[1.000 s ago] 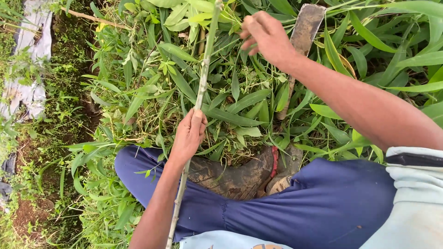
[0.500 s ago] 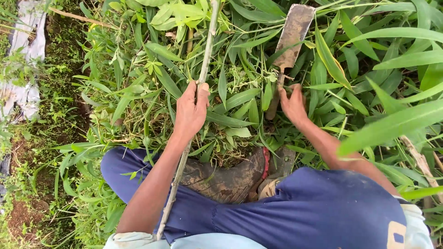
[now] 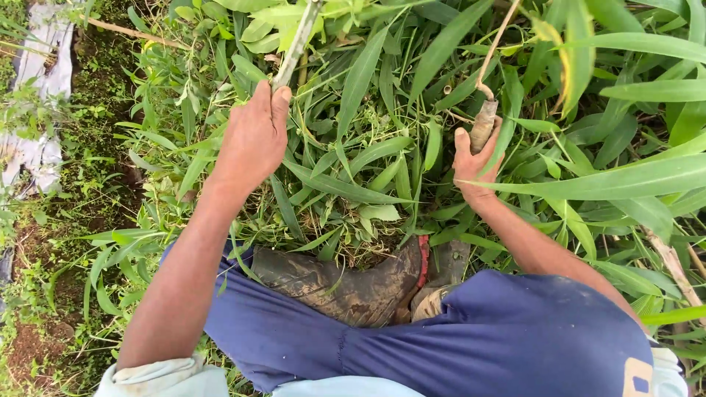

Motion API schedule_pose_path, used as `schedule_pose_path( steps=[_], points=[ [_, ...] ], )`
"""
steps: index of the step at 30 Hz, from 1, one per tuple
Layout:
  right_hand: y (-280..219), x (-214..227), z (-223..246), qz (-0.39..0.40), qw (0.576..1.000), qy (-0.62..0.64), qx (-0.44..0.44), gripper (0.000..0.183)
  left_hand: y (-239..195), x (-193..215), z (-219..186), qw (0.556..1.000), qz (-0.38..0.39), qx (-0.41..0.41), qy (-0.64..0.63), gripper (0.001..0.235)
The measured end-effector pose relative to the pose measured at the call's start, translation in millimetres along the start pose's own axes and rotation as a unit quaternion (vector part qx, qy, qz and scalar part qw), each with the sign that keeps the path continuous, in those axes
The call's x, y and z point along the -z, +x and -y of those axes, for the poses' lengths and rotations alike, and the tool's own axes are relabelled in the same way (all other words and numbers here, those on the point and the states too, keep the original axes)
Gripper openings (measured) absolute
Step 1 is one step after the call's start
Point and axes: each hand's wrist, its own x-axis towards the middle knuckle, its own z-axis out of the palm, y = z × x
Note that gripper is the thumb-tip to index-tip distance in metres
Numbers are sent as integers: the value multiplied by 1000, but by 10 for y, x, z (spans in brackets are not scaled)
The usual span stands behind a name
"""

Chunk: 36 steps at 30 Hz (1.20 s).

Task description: Preparing cassava cuttings by chopping long stems into shorter pieces using a machete in a field.

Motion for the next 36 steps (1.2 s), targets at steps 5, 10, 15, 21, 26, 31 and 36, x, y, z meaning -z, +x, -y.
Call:
schedule_pose_path(
  steps=[5, 10, 15, 21, 26, 31, 36],
  points=[
    [311, 261, 705, 150, 973, 105, 136, 15, 152, -3, 135, 983, 28, 23, 179, 35],
    [380, 150, 1006, 161, 956, 2, 244, 16, 247, 66, 200, 966, 11, -21, 258, 35],
    [332, 93, 1294, 245, 948, -47, 197, 12, 356, 241, 201, 961, -1, -32, 274, 36],
    [451, 100, 1430, 131, 938, 13, 321, 21, 383, 347, 154, 951, 7, -39, 306, 38],
    [504, 89, 1445, 272, 944, -155, 103, 22, 376, 319, 127, 951, 45, -33, 304, 43],
    [364, 98, 1275, 270, 948, -122, 115, 16, 286, 296, 228, 952, 42, -21, 304, 42],
    [210, 148, 1177, 196, 972, 12, 126, 18, 162, 92, 427, 954, 97, -15, 282, 50]
  ],
)
